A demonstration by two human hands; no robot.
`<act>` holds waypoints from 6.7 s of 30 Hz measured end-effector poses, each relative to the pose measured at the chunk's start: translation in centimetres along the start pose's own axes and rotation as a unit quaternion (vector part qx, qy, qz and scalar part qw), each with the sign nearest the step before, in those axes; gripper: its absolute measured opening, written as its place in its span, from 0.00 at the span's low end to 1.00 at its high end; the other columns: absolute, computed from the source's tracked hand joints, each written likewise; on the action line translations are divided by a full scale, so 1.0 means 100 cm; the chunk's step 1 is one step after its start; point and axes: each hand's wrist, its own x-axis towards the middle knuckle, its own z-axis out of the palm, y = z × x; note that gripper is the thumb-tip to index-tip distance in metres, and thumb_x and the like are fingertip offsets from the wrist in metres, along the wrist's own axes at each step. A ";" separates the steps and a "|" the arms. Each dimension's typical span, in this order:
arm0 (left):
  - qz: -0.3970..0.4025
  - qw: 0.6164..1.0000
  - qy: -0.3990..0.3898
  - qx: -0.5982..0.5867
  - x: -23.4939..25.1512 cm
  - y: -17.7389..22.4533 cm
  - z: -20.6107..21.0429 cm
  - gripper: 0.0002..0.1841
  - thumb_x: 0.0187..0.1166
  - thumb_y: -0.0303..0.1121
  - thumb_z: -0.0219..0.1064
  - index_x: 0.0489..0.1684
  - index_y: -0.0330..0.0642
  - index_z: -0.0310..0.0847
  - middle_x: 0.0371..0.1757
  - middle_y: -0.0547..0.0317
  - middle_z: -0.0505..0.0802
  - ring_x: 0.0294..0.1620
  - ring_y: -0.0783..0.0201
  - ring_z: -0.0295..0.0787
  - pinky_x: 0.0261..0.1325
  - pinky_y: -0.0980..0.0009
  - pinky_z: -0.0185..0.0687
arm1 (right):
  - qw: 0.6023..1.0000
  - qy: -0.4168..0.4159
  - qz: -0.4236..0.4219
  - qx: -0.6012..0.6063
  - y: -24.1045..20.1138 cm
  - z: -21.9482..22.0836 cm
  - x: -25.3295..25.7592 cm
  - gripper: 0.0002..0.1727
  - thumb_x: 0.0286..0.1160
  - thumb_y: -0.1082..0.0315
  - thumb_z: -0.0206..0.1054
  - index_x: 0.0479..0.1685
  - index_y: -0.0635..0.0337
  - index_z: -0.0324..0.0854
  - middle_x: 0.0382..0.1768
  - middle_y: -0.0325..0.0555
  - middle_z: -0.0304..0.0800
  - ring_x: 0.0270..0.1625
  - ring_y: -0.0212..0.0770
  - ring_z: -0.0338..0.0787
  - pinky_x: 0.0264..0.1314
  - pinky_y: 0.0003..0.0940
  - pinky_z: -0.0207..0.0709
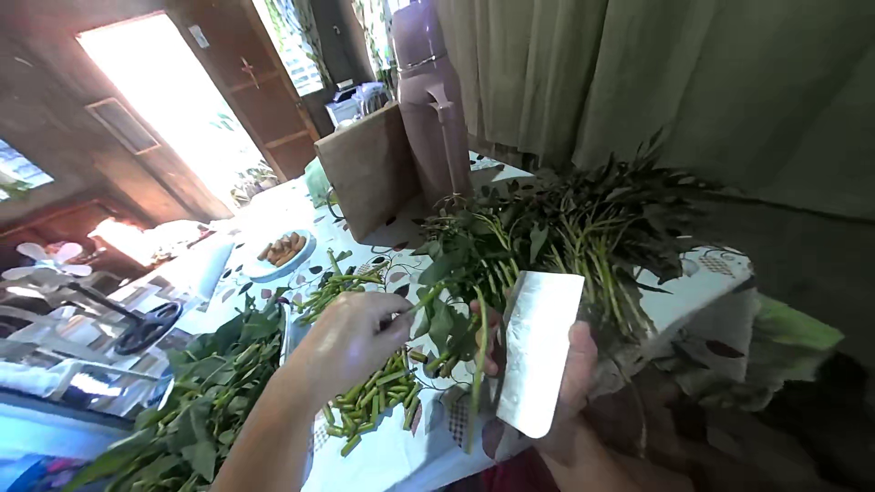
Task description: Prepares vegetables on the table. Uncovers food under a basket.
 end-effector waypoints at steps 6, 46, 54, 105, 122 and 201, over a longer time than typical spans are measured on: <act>-0.066 0.998 -0.012 -0.007 -0.006 0.000 0.008 0.15 0.85 0.31 0.57 0.60 0.42 0.89 0.23 0.64 0.80 0.22 0.69 0.69 0.30 0.68 0.69 | 0.997 0.073 0.001 -0.040 -0.008 0.009 -0.004 0.39 0.69 0.30 0.61 0.67 0.53 0.71 0.57 0.59 0.89 0.30 0.43 0.90 0.27 0.33 0.83; -0.146 0.676 0.536 -0.485 -0.173 -0.071 0.057 0.13 0.85 0.20 0.51 0.54 0.29 0.82 0.24 0.67 0.84 0.17 0.79 0.77 0.21 0.85 0.76 | 0.815 0.166 0.260 -0.490 -0.035 0.070 0.037 0.39 0.86 0.35 0.23 0.54 0.53 0.76 0.40 0.46 0.92 0.38 0.51 0.95 0.37 0.50 0.90; -0.137 0.681 0.542 -0.472 -0.179 -0.068 0.068 0.11 0.76 0.17 0.57 0.44 0.34 0.86 0.26 0.67 0.89 0.19 0.79 0.81 0.23 0.84 0.80 | 0.815 -0.141 0.272 -0.492 0.011 0.104 0.051 0.42 0.57 0.27 0.71 0.63 0.47 0.70 0.35 0.29 0.86 0.24 0.24 0.82 0.22 0.19 0.76; -0.253 0.682 0.600 -0.333 -0.205 -0.072 0.052 0.08 0.79 0.20 0.59 0.49 0.29 0.82 0.29 0.62 0.87 0.17 0.77 0.81 0.19 0.81 0.82 | 0.643 -0.259 0.354 -0.628 0.219 0.178 0.069 0.39 0.76 0.49 0.72 0.81 0.54 0.57 0.49 0.54 0.84 0.42 0.43 0.84 0.46 0.43 0.79; -0.272 0.671 0.582 -0.369 -0.192 -0.089 0.051 0.07 0.82 0.19 0.60 0.51 0.28 0.80 0.33 0.56 0.88 0.21 0.71 0.86 0.25 0.75 0.89 | 0.693 -0.269 0.470 -0.475 0.201 0.163 0.072 0.27 0.83 0.48 0.60 0.71 0.52 0.60 0.27 0.35 0.73 0.17 0.25 0.70 0.19 0.18 0.68; -0.250 0.630 0.661 -0.323 -0.181 -0.095 0.030 0.06 0.83 0.21 0.63 0.52 0.30 0.80 0.30 0.62 0.83 0.20 0.77 0.74 0.24 0.82 0.72 | 0.572 -0.415 0.584 -0.400 0.201 0.178 0.105 0.26 0.91 0.40 0.43 0.47 0.55 0.70 0.13 0.32 0.69 0.09 0.21 0.70 0.10 0.13 0.66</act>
